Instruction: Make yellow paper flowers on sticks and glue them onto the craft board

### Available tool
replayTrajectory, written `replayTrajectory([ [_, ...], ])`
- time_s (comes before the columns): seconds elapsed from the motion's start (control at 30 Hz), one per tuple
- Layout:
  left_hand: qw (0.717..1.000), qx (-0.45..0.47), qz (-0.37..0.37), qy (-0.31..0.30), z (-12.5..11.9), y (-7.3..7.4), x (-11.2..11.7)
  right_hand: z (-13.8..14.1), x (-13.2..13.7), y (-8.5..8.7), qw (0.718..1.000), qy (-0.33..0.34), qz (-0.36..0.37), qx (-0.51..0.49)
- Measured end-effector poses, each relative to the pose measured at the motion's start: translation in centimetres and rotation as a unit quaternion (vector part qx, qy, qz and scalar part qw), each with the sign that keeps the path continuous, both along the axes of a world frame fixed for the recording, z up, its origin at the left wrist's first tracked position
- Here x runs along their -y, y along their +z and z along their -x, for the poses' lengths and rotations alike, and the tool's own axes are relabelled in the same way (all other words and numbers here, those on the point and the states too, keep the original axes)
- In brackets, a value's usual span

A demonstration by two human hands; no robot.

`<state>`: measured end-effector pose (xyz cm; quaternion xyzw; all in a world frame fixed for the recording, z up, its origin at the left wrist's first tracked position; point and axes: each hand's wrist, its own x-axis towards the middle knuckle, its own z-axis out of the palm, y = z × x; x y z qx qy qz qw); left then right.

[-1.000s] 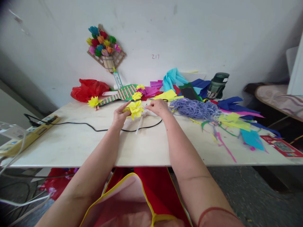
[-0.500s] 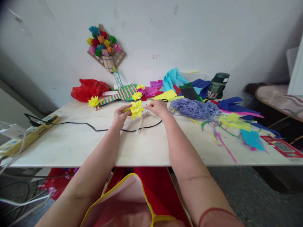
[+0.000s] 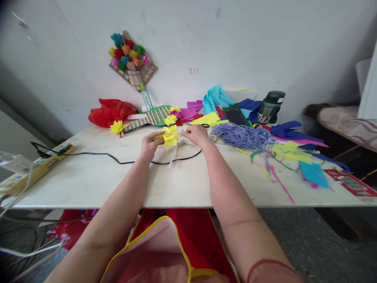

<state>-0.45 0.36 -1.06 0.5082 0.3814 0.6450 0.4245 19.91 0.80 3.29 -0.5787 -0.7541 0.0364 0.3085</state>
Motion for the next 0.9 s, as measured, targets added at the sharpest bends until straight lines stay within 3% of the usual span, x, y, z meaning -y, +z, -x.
replayTrajectory([
  [0.63,1.0,-0.021,-0.013,0.003,-0.1,-0.2,-0.1,1.3,0.9,0.5,0.992,0.099,-0.017,0.07],
  [0.9,0.999,-0.044,0.0,-0.018,0.0,0.0,0.5,1.9,0.6,-0.2,0.991,0.094,-0.035,0.091],
])
